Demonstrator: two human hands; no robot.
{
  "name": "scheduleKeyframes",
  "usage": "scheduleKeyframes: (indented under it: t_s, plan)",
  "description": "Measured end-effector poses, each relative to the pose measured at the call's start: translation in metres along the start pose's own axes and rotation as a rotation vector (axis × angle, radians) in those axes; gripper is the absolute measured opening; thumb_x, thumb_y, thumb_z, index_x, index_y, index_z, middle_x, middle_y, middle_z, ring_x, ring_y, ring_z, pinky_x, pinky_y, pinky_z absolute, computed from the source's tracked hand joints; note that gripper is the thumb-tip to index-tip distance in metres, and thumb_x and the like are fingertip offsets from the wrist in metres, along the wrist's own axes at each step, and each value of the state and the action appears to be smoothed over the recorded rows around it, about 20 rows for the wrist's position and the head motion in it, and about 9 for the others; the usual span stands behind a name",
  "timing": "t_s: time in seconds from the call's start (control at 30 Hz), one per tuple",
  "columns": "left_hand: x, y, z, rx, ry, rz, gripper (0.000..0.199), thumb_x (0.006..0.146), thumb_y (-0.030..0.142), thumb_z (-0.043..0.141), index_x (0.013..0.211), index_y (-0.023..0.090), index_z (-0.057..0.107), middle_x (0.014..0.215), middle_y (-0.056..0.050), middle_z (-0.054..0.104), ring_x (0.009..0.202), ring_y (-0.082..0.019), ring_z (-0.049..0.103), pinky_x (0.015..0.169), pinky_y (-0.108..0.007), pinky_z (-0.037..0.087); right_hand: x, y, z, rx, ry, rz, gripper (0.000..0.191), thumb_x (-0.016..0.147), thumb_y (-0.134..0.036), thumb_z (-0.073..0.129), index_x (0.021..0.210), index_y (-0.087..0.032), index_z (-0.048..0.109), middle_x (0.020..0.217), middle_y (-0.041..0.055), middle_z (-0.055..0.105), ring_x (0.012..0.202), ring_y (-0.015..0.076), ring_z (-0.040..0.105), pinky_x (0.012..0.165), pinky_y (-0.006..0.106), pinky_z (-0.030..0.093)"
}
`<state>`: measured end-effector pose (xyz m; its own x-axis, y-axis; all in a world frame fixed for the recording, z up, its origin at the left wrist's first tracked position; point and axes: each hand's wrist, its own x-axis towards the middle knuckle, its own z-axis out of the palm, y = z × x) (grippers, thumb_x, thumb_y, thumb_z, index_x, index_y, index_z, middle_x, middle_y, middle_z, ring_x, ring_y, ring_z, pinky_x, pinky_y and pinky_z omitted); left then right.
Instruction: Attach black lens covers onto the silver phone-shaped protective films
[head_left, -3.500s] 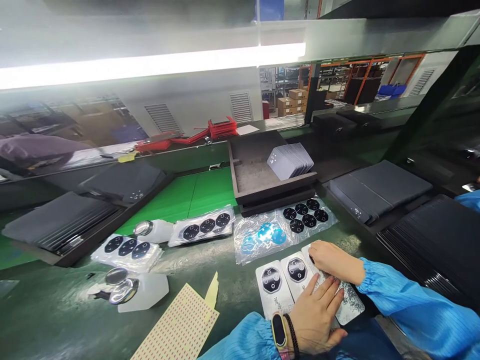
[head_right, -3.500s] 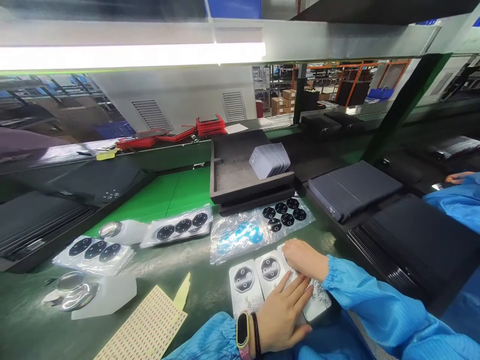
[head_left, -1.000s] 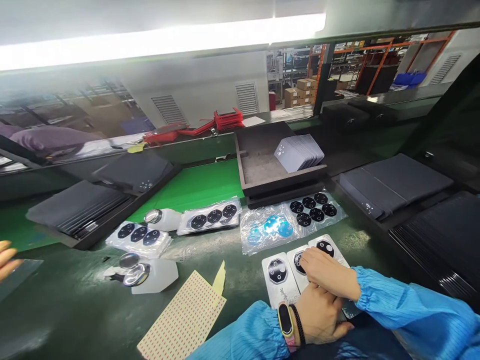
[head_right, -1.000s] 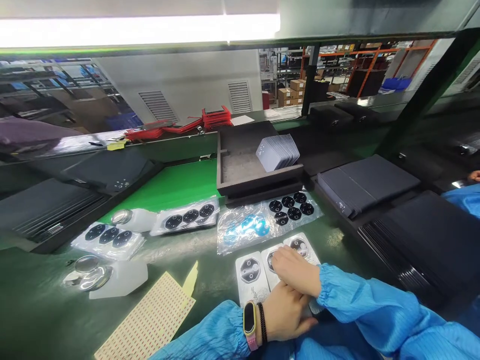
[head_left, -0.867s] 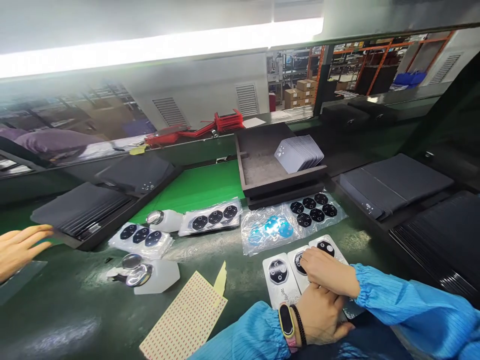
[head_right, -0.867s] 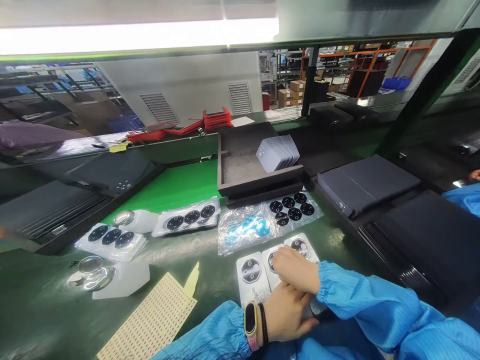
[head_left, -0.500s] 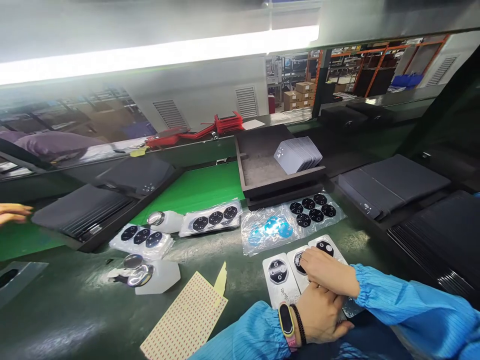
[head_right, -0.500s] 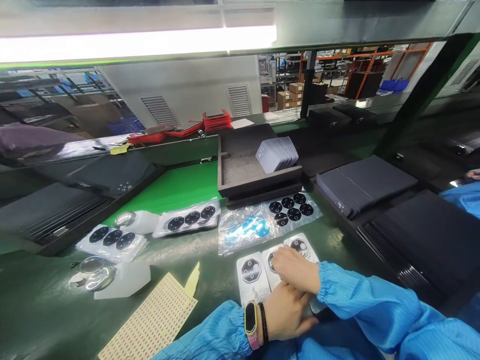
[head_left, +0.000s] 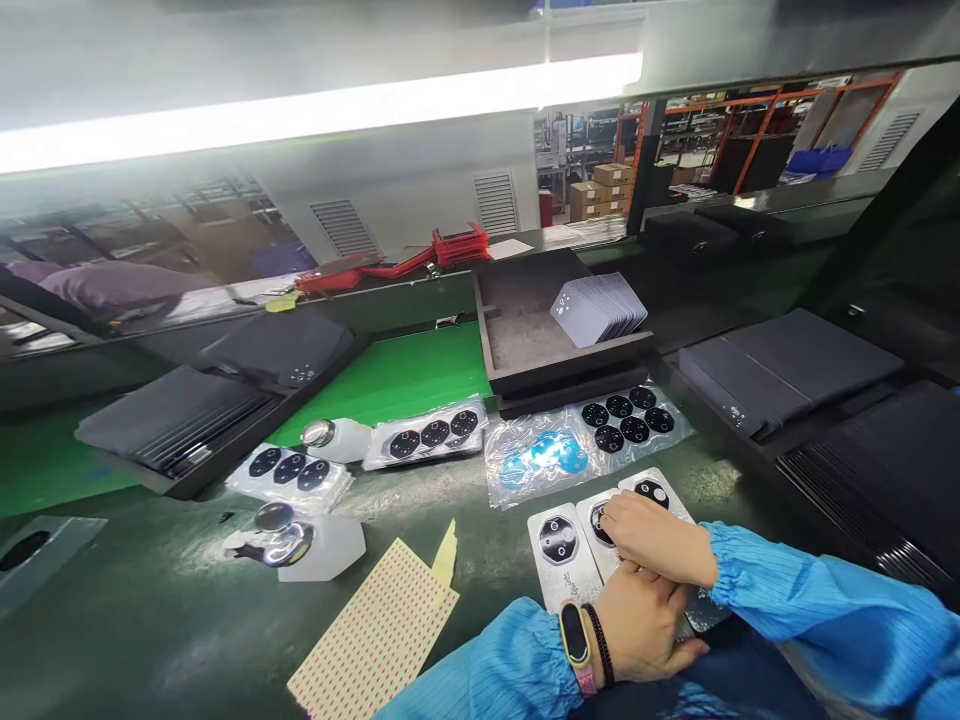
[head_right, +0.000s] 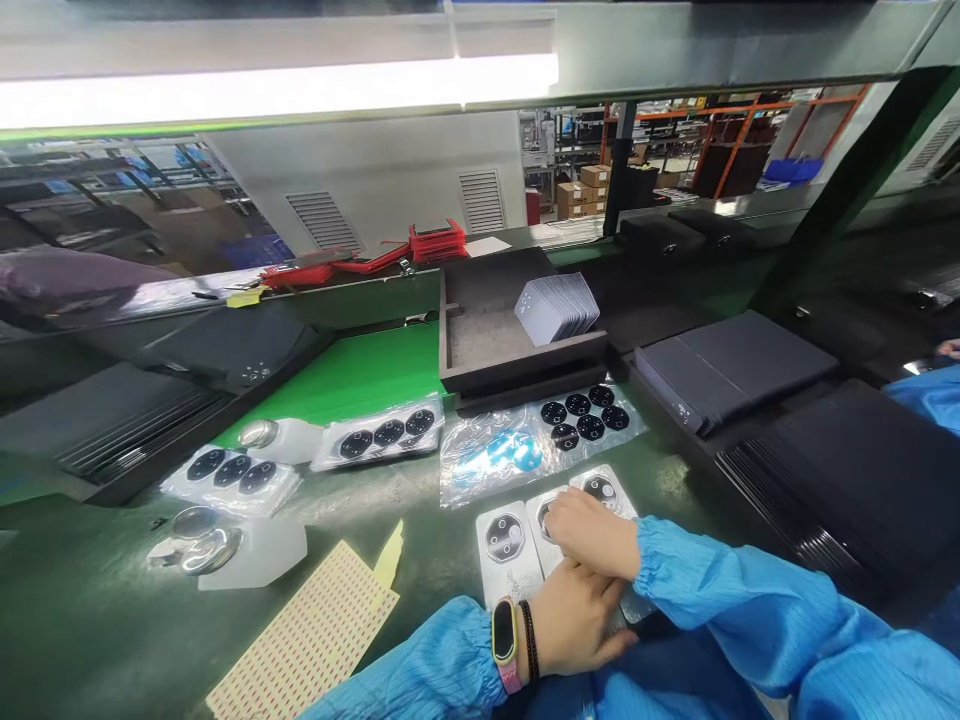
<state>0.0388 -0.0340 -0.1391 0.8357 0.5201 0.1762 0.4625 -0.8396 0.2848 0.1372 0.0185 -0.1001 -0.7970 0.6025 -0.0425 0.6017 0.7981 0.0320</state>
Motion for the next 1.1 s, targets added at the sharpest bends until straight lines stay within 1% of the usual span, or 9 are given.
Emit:
scheduleKeyframes:
  t_s: [0.13,0.27,0.37,0.47,0.57,0.67,0.83,0.97,1.1]
  plan:
    - [0.0,-0.001,0.001,0.041,0.021,0.019,0.055,0.083,0.05,0.05,0.123,0.012,0.055,0.118,-0.006,0.067,0.108,-0.021,0.061,0.088,-0.032,0.049,0.001,0.001,0.0,0.044,-0.017,0.019,0.028,0.067,0.007,0.046,0.071,-0.017,0.061,0.071,0.0047,0.064,0.067,0.0207,0.057,0.066,0.031,0.047]
    - [0.001,0.0,-0.007,0.087,0.05,0.038,0.067,0.083,0.052,0.052,0.134,0.011,0.043,0.127,-0.007,0.062,0.11,-0.022,0.058,0.092,-0.032,0.046,0.005,0.007,-0.007,0.093,-0.014,0.035,0.025,0.071,0.005,0.049,0.067,-0.018,0.06,0.067,0.0037,0.064,0.062,0.0189,0.056,0.062,0.029,0.045]
    - [0.001,0.001,-0.014,0.1,0.023,0.039,0.064,0.085,0.053,0.05,0.132,0.01,0.044,0.129,-0.009,0.06,0.114,-0.022,0.055,0.098,-0.032,0.04,0.011,0.009,-0.013,0.108,-0.003,0.045,0.022,0.076,0.001,0.05,0.071,-0.017,0.061,0.072,0.0047,0.065,0.066,0.019,0.057,0.065,0.029,0.045]
    - [0.001,0.001,-0.017,0.091,-0.017,0.029,0.061,0.086,0.053,0.05,0.13,0.012,0.045,0.128,-0.009,0.061,0.115,-0.022,0.054,0.1,-0.031,0.037,0.016,0.007,-0.014,0.102,-0.013,0.031,0.021,0.076,0.002,0.051,0.072,-0.015,0.062,0.072,0.0057,0.065,0.068,0.02,0.058,0.067,0.03,0.044]
    - [0.001,0.001,-0.015,0.083,-0.029,0.028,0.062,0.087,0.054,0.049,0.132,0.012,0.044,0.125,-0.009,0.062,0.111,-0.021,0.056,0.099,-0.03,0.036,0.019,0.005,-0.01,0.085,-0.028,0.012,0.022,0.075,0.004,0.05,0.073,-0.014,0.063,0.069,0.0057,0.064,0.066,0.0202,0.056,0.064,0.031,0.042]
    - [0.002,0.0,-0.013,0.079,-0.038,0.023,0.061,0.087,0.053,0.049,0.131,0.011,0.046,0.12,-0.009,0.065,0.108,-0.021,0.059,0.1,-0.029,0.037,0.021,0.003,-0.006,0.062,-0.038,0.0,0.024,0.073,0.005,0.048,0.072,-0.014,0.062,0.068,0.0053,0.062,0.064,0.0201,0.054,0.061,0.032,0.04]
    - [0.002,0.003,-0.012,0.088,-0.063,0.015,0.059,0.086,0.054,0.05,0.128,0.012,0.05,0.113,-0.007,0.069,0.102,-0.02,0.062,0.097,-0.027,0.039,0.021,0.001,-0.002,0.027,-0.045,-0.015,0.026,0.071,0.007,0.048,0.071,-0.015,0.061,0.067,0.0045,0.06,0.064,0.0201,0.052,0.061,0.031,0.04]
    - [0.002,0.004,-0.012,0.113,-0.048,0.002,0.058,0.084,0.053,0.053,0.125,0.013,0.052,0.112,-0.006,0.07,0.099,-0.019,0.063,0.097,-0.027,0.04,0.022,0.002,0.001,0.007,-0.039,-0.035,0.024,0.071,0.005,0.05,0.072,-0.016,0.061,0.068,0.0049,0.06,0.065,0.0207,0.051,0.061,0.032,0.039]
    - [0.001,0.004,-0.011,0.124,-0.017,-0.004,0.057,0.084,0.054,0.051,0.126,0.014,0.052,0.11,-0.006,0.07,0.1,-0.018,0.062,0.096,-0.026,0.041,0.024,0.002,0.002,0.003,-0.039,-0.047,0.025,0.071,0.006,0.049,0.07,-0.016,0.061,0.066,0.0044,0.06,0.064,0.0203,0.052,0.06,0.031,0.038]
